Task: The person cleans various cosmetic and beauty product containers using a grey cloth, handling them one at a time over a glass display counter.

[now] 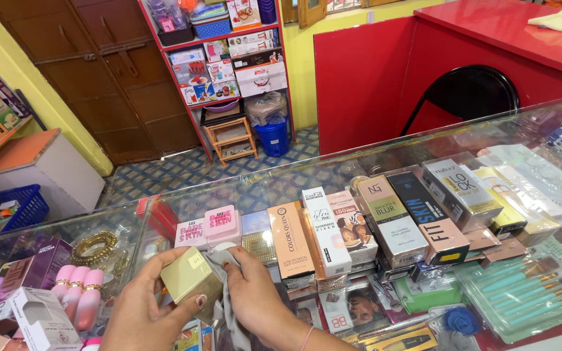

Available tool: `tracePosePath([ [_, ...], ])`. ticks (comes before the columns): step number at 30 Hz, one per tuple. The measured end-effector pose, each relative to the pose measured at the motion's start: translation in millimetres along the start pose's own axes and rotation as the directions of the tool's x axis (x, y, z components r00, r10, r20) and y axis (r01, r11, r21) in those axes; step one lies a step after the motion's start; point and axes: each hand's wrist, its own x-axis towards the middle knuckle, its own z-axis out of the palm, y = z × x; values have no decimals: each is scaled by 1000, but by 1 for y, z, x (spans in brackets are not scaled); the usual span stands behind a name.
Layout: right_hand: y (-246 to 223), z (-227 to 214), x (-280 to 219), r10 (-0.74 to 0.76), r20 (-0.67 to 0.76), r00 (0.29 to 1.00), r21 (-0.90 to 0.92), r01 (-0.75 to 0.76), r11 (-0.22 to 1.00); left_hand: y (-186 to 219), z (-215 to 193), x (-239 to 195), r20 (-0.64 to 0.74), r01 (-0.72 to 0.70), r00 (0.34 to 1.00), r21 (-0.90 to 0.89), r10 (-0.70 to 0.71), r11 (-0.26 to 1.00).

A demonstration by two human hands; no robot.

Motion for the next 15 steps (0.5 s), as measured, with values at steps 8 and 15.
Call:
tracePosePath([
  [8,-33,-3,-10,110,75,991,248,-126,961,-10,-4,2,67,-13,998,-69,18,998],
  [15,-35,5,-16,-211,67,975,94,204,974,-15,3,-3,-181,-31,981,240,76,970],
])
